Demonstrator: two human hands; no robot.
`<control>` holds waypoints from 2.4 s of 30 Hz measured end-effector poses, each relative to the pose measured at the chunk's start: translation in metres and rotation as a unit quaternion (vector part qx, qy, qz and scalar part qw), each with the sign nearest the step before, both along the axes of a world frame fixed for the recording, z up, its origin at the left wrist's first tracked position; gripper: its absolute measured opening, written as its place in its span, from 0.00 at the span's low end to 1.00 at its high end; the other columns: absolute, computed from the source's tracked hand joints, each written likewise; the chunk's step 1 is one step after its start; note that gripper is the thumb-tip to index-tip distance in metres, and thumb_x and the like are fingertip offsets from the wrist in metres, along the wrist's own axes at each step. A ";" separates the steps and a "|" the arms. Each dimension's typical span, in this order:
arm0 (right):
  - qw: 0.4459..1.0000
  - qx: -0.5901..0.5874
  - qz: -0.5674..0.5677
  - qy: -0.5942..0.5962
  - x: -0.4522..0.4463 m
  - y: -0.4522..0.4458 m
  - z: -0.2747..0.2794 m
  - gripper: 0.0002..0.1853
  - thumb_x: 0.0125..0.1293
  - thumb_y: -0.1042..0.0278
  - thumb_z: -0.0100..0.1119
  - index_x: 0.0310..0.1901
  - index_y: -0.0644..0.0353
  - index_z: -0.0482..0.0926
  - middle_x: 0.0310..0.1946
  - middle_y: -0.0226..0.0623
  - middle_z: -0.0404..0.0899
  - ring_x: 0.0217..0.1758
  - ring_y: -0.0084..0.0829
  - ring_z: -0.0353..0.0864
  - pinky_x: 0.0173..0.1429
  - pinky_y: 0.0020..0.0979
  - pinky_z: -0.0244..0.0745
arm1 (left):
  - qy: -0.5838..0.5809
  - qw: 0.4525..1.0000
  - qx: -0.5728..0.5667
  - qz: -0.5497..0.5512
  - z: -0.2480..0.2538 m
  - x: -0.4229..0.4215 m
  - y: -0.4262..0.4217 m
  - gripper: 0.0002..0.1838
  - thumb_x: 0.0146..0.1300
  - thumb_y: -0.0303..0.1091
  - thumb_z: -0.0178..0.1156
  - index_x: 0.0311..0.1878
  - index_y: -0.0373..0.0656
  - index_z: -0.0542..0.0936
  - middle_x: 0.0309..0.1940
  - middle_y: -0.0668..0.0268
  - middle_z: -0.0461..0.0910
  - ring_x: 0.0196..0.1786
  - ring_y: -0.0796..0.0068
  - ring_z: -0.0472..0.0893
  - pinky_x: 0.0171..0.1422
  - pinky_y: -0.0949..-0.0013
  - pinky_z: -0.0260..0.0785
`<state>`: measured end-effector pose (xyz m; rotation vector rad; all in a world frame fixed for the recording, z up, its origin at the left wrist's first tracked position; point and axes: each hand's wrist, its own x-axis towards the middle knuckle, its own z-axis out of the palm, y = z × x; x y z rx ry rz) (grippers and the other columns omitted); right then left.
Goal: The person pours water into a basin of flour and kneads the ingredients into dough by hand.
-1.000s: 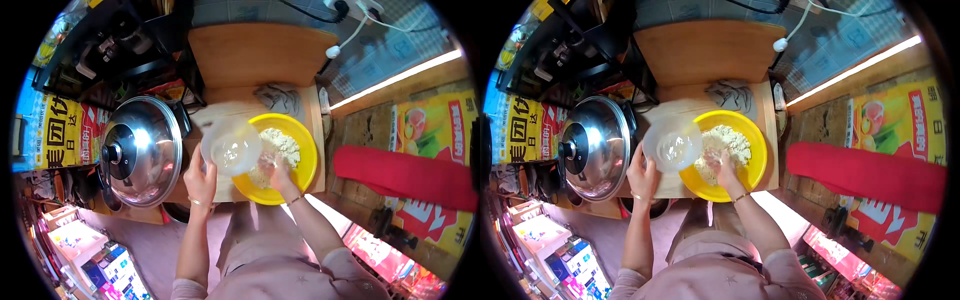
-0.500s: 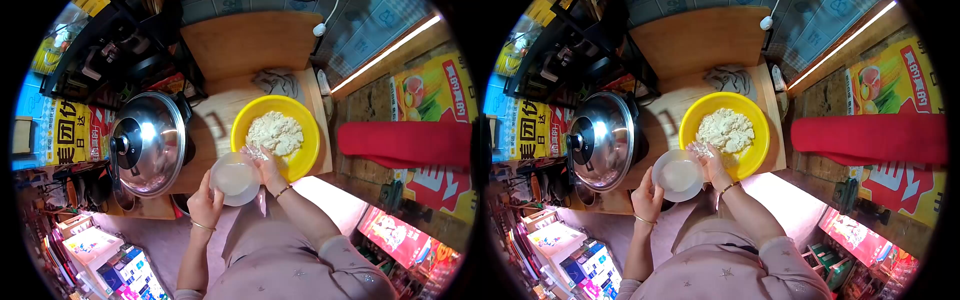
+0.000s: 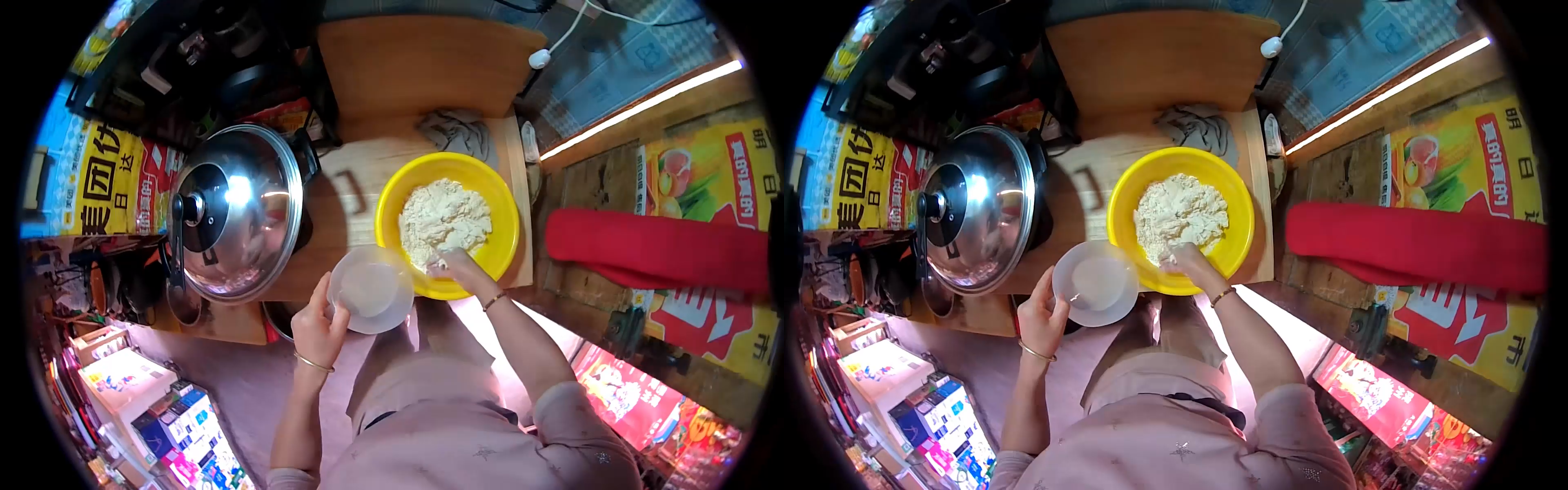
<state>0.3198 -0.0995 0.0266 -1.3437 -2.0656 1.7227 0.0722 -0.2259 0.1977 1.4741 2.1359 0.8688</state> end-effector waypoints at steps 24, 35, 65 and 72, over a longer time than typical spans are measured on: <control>0.599 -0.562 -0.420 0.387 -0.078 0.030 0.007 0.16 0.64 0.63 0.51 0.46 0.68 0.74 0.42 0.45 0.78 0.47 0.36 0.78 0.53 0.33 0.75 | 0.024 0.999 0.005 0.020 0.007 0.012 0.039 0.22 0.53 0.30 0.58 0.54 0.38 0.75 0.18 0.57 0.76 0.16 0.68 0.76 0.25 0.68 0.69; 0.986 0.015 0.021 -0.165 0.003 0.175 -0.036 0.26 0.63 0.59 0.53 0.60 0.62 0.63 0.53 0.49 0.71 0.58 0.47 0.70 0.57 0.48 0.69 | -0.119 0.990 0.027 0.076 -0.003 0.001 0.042 0.23 0.56 0.23 0.56 0.57 0.31 0.71 0.47 0.50 0.79 0.49 0.66 0.81 0.50 0.71 0.72; 0.587 -0.474 -0.489 0.437 -0.056 0.066 0.013 0.16 0.66 0.59 0.49 0.40 0.66 0.73 0.41 0.47 0.78 0.47 0.38 0.77 0.58 0.36 0.72 | -0.070 0.997 -0.013 -0.008 -0.019 0.013 0.101 0.22 0.56 0.28 0.57 0.56 0.34 0.73 0.27 0.56 0.80 0.22 0.78 0.76 0.29 0.73 0.69; 0.838 -0.373 -0.291 0.272 -0.011 0.056 0.003 0.08 0.63 0.67 0.52 0.35 0.62 0.75 0.31 0.35 0.79 0.35 0.28 0.79 0.43 0.27 0.75 | -0.323 0.936 0.095 0.101 -0.039 0.000 0.121 0.22 0.64 0.23 0.48 0.63 0.32 0.65 0.56 0.57 0.72 0.56 0.73 0.73 0.58 0.73 0.65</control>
